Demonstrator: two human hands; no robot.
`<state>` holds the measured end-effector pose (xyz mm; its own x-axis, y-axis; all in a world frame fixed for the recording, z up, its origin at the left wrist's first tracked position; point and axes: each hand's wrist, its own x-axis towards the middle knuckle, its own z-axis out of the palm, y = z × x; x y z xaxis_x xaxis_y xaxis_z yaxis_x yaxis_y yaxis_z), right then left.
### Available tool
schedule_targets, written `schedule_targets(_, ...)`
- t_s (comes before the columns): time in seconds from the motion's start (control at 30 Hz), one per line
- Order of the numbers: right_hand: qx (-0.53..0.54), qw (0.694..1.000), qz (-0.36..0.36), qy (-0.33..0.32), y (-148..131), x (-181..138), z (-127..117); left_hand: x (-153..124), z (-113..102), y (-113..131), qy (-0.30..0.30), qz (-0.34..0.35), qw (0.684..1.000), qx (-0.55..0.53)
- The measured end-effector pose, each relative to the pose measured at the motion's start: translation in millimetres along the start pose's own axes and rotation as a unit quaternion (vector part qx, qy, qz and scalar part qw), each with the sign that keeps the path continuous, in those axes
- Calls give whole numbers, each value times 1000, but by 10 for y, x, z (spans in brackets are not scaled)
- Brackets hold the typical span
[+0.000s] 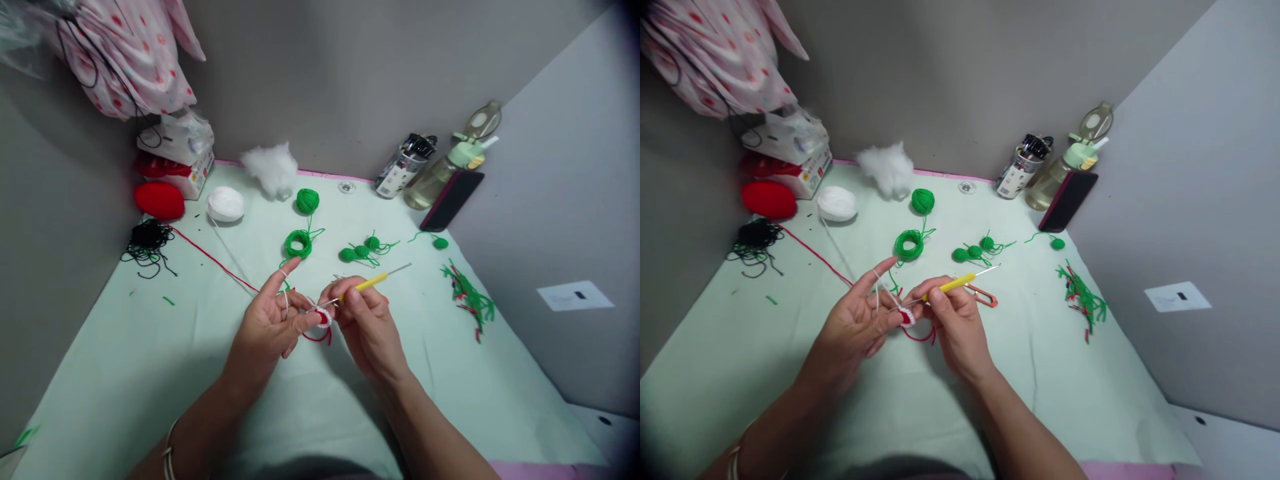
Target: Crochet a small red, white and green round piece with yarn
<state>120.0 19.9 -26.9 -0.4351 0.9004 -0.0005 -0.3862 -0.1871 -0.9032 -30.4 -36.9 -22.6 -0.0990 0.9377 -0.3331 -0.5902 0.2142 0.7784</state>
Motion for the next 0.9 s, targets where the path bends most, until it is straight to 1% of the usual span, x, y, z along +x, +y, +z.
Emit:
schedule_targets(0.13, -70, 995, -69, -30, 38, -24, -49, 3, -7, -22, -1, 5, 1000, -6)
schedule_targets(0.23, -129, 986, -103, -18, 69, -46, -74, -12, 3, -28, 14, 16, 1000, 2)
schedule_targets(0.3, -127, 988, -88, 11, 75, -53, -67, -20, 10, -24, 19, 21, 1000, 9)
schedule_targets(0.37, -87, 994, -56, 39, 67, -47, -43, -20, 11, -16, 22, 23, 999, 12)
schedule_targets(0.43, -39, 998, -23, 52, 46, -29, -13, -16, 6, -8, 25, 21, 999, 10)
schedule_targets(0.53, 9, 999, 3, 38, 5, 5, 13, -10, 0, 7, 22, 14, 1000, 3)
schedule_targets(0.6, 17, 1000, -1, 20, -18, 17, 11, -11, 0, 15, 18, 11, 1000, -1)
schedule_targets(0.67, 3, 1000, -21, 7, -31, 12, 1, -16, -1, 15, 19, 11, 1000, 0)
schedule_targets(0.77, -59, 995, -76, 5, -36, -33, -10, -25, -11, -8, 29, 26, 999, 17)
schedule_targets(0.83, -124, 984, -125, 9, -34, -76, -12, -29, -18, -33, 37, 43, 998, 36)
schedule_targets(0.9, -191, 966, -176, 4, -34, -113, -14, -33, -16, -51, 47, 62, 996, 52)
